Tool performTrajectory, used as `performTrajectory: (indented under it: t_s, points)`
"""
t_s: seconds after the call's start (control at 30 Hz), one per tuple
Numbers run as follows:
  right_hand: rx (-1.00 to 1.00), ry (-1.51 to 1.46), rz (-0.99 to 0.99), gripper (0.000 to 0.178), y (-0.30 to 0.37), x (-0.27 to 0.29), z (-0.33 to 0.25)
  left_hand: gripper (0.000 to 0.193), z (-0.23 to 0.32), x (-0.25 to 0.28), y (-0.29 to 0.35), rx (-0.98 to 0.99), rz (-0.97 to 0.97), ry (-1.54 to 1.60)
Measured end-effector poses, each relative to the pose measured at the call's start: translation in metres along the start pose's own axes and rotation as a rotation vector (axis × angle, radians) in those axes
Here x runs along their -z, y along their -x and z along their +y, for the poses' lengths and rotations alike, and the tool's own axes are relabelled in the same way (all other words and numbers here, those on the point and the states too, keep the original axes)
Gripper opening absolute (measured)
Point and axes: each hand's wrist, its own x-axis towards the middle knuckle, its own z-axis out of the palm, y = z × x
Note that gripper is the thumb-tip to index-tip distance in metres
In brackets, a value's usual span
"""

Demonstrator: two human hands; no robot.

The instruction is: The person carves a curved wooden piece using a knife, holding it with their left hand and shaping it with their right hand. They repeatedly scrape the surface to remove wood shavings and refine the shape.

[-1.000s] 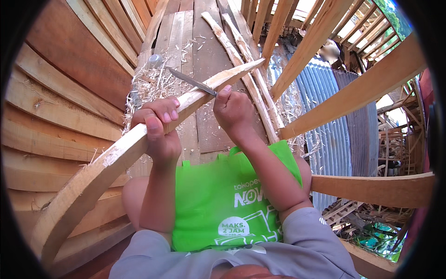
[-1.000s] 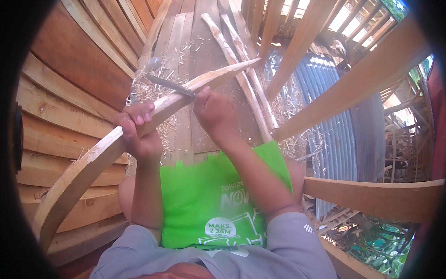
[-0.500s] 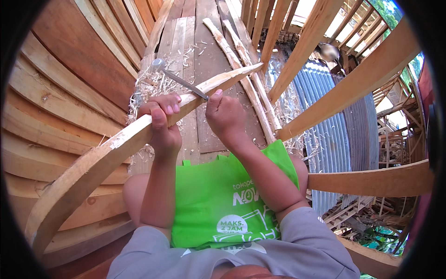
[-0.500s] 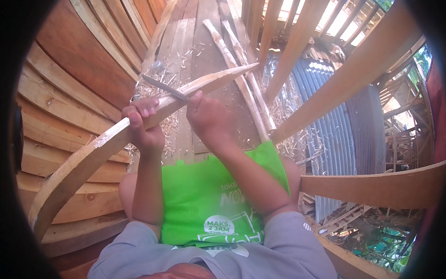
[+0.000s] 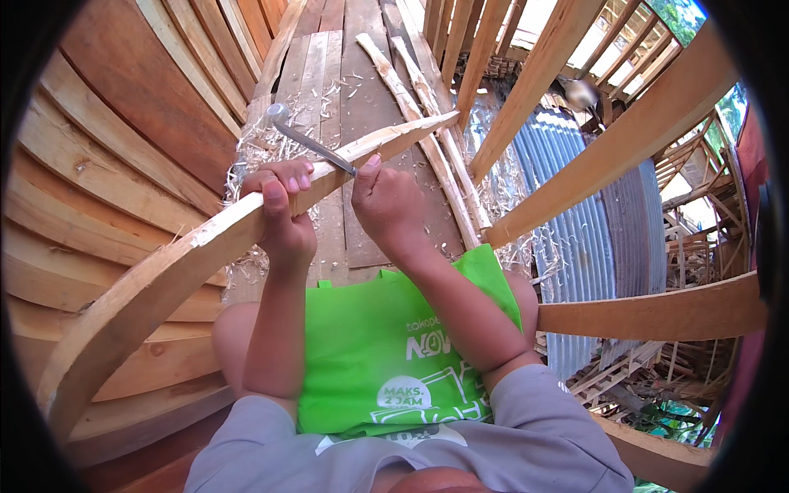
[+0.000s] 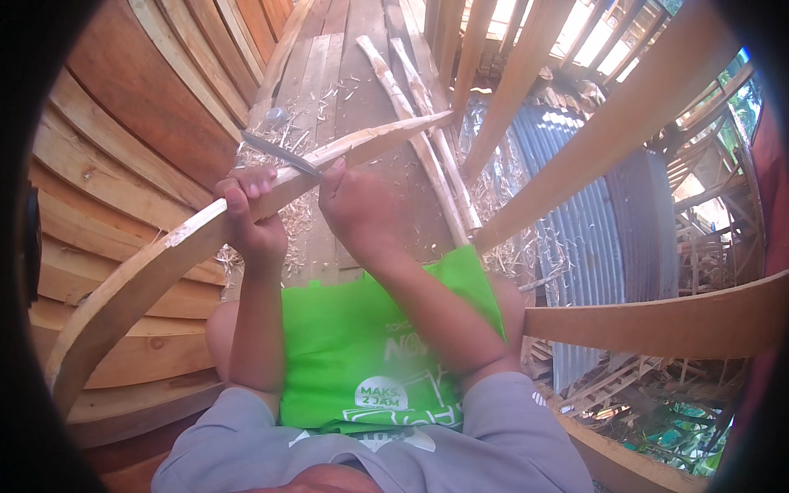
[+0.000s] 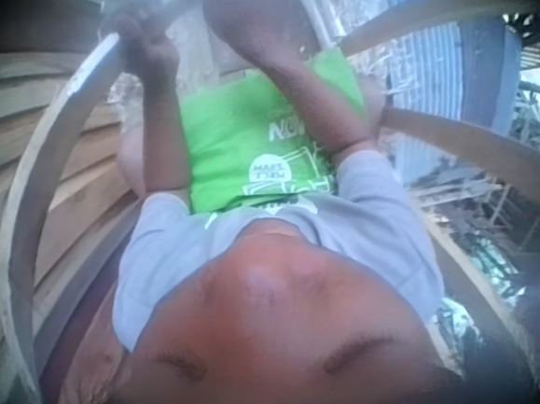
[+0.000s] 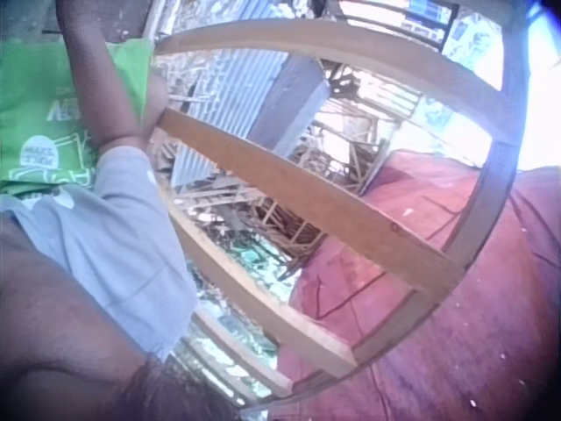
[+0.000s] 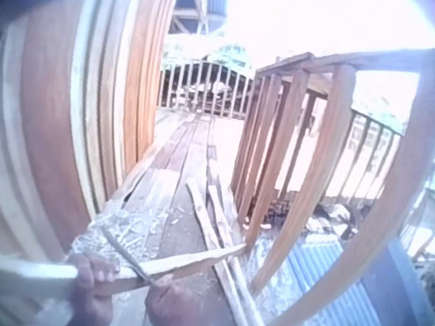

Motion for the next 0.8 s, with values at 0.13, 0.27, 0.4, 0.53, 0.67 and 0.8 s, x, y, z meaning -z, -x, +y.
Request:
performTrajectory:
  t_s: [0.13,0.27,0.4,0.53,0.67,0.8]
  points:
    - [0.060,-0.041,0.133,0.058,-0.017,-0.020,0.040,0.026,0.002,-0.008,-0.003,0.019,-0.011,-0.024]
    - [-0.152,0.026,0.131,0.056,-0.044,-0.020,0.075,0.031,0.007,-0.007,-0.001,0.043,-0.021,-0.071]
    - [-0.205,0.019,0.105,0.057,-0.057,-0.020,0.097,0.027,0.000,-0.005,-0.004,0.003,-0.031,-0.010]
    - [-0.067,-0.057,-0.034,0.059,-0.010,-0.001,0.014,0.026,-0.001,0.001,-0.002,-0.011,-0.027,-0.014]
    - [-0.050,0.050,0.095,0.057,-0.035,-0.018,0.054,0.026,0.003,-0.004,0.000,0.007,-0.032,-0.023]
    - [-0.133,0.057,0.112,0.054,-0.050,-0.021,0.082,0.026,0.003,-0.008,-0.003,0.002,-0.052,-0.008]
